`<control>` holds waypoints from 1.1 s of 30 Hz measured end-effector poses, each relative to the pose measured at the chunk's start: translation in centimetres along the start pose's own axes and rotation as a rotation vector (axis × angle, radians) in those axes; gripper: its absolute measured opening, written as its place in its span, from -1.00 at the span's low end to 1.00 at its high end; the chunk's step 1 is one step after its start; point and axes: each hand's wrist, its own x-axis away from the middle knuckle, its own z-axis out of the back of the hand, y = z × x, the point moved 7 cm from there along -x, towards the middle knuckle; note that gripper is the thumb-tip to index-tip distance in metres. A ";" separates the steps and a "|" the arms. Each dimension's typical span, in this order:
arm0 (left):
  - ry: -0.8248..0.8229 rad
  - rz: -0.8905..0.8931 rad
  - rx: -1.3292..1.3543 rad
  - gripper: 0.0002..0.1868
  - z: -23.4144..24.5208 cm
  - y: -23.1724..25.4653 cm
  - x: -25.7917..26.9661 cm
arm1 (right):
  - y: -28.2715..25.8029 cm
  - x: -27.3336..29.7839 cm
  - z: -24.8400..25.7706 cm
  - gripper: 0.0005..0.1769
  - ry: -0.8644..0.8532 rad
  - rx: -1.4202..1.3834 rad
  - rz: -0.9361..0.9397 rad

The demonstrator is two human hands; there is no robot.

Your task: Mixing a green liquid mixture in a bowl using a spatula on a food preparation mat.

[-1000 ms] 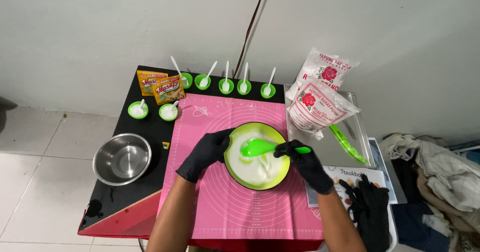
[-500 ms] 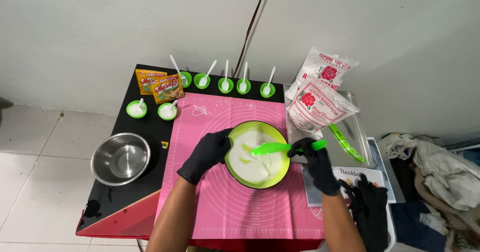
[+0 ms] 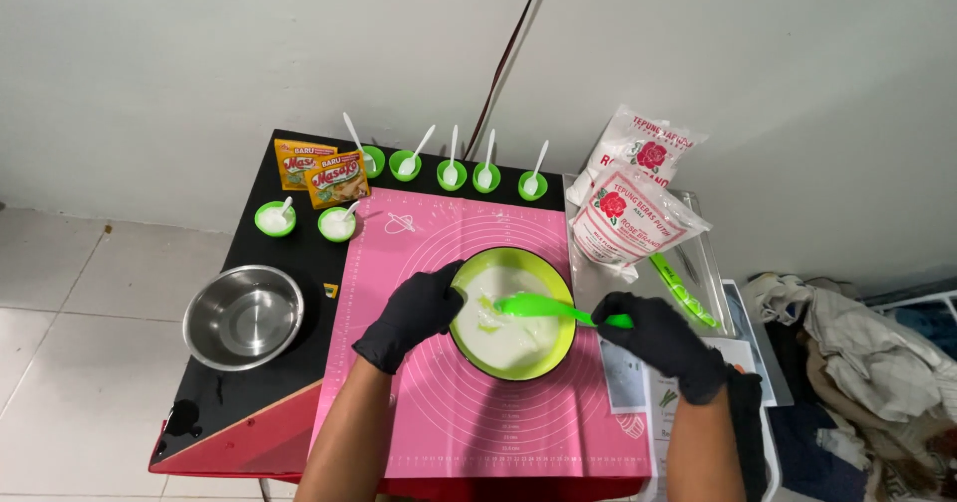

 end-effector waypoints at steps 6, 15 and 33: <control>0.019 -0.007 0.009 -0.35 -0.2 -0.5 -0.2 | -2.4 0.3 -3.7 -0.65 0.149 0.537 0.159; 0.032 -0.020 -0.041 -0.34 -1.2 -1.8 -1.7 | -6.3 2.2 -3.6 -0.40 0.780 0.872 0.949; 0.047 0.027 0.073 -0.31 0.4 1.3 1.4 | -4.4 5.0 -1.1 -0.86 0.105 0.556 0.227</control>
